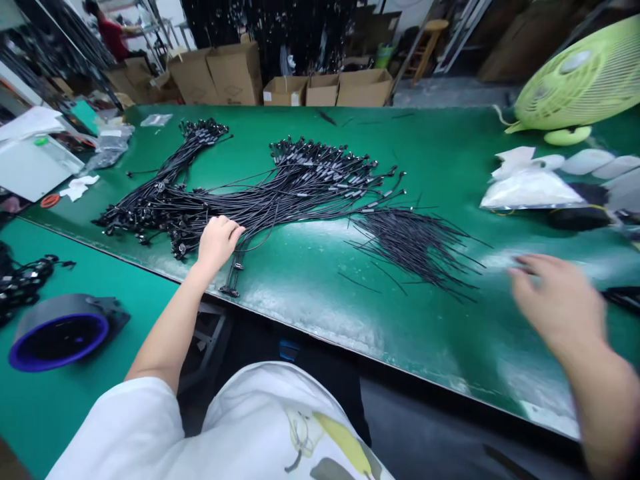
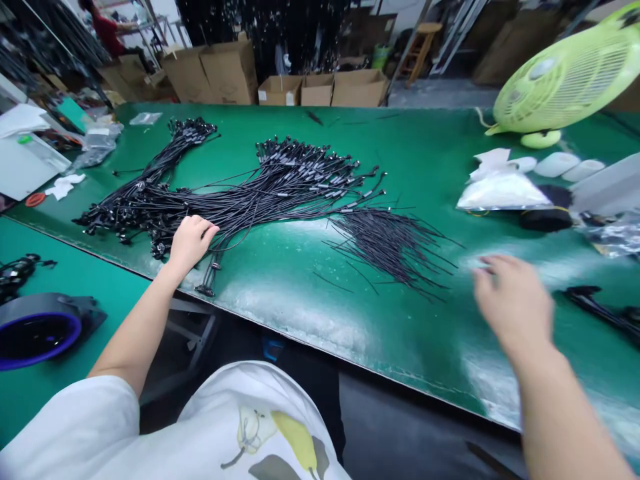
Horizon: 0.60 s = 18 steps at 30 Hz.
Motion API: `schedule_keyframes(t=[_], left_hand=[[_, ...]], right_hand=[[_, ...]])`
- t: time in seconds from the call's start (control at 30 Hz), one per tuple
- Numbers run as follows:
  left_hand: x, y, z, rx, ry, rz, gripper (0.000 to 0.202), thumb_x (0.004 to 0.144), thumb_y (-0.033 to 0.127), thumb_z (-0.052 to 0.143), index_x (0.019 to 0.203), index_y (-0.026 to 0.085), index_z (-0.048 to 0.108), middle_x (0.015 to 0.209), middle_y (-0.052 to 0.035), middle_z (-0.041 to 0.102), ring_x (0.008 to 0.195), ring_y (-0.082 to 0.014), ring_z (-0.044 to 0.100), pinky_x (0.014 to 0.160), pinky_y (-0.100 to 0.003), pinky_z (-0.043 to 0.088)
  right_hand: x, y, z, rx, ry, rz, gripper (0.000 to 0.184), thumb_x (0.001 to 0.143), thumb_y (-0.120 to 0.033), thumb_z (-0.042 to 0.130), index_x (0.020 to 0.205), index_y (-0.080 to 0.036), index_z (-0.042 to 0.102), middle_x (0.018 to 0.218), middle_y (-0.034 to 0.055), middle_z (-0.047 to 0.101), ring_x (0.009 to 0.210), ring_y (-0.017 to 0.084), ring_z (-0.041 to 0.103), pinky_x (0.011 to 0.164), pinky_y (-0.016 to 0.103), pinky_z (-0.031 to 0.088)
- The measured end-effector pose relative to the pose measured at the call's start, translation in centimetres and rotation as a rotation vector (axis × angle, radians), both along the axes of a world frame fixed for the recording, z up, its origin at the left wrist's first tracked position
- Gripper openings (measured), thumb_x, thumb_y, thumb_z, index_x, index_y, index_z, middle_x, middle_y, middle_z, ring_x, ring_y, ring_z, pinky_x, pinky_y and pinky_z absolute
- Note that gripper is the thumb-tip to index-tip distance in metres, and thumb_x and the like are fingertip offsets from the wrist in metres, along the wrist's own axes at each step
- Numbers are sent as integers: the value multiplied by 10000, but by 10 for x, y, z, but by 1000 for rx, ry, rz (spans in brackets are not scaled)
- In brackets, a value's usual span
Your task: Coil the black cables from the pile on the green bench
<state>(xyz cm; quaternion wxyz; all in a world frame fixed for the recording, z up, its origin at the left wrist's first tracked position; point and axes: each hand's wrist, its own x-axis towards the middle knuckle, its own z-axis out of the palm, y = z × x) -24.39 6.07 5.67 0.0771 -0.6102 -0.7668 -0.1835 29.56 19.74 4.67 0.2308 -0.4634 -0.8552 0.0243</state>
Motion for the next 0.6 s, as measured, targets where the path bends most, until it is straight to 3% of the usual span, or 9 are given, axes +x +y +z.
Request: schedule_keyframes(t=[0.07,0.2,0.27,0.37,0.47,0.6], left_hand=[[-11,27,10,23,13,-65,356,974,384,350,995,208,659,1011,-115,617,1017,-275,529,941,-394,413],[-47,92,24,-159,79,52,408,961,213,335,1335,138,481,1322,-171,525,1177,-284,474,986,-402,382],[-73,119,25,-249,80,103,432,940,168,355,1355,97,456,1330,-205,524,1180,-301,480,974,-424,385],[-107,145,17,-287,67,102,392,922,183,415,1293,102,511,1283,-208,566,1148,-302,510,953,-431,397],[-130,160,1,-326,45,45,306,878,217,514,1159,136,605,1199,-172,625,1078,-287,552,929,-408,413],[-145,174,-14,-303,-7,-37,157,854,233,546,928,163,665,1096,-136,657,1010,-260,570,915,-370,417]], right_hand=[[-46,7,-4,-52,10,-13,361,934,-416,339,1083,-359,663,977,116,688,961,365,643,770,519,505],[-170,30,1,-150,-72,278,304,931,-286,411,1040,-215,686,1105,79,690,1024,236,642,910,367,501],[-232,46,8,-113,-161,345,332,951,-227,382,1127,-178,659,1166,87,664,1059,203,621,913,316,480],[-309,72,12,-37,-288,341,347,970,-208,375,1234,-148,592,1225,117,623,1063,198,600,870,289,458],[-357,97,1,20,-346,322,288,951,-214,442,1169,-108,597,1205,164,603,1035,226,580,839,308,428],[-373,128,-7,71,-404,334,223,947,-162,410,1020,-103,613,1047,156,629,935,210,567,805,301,374]])
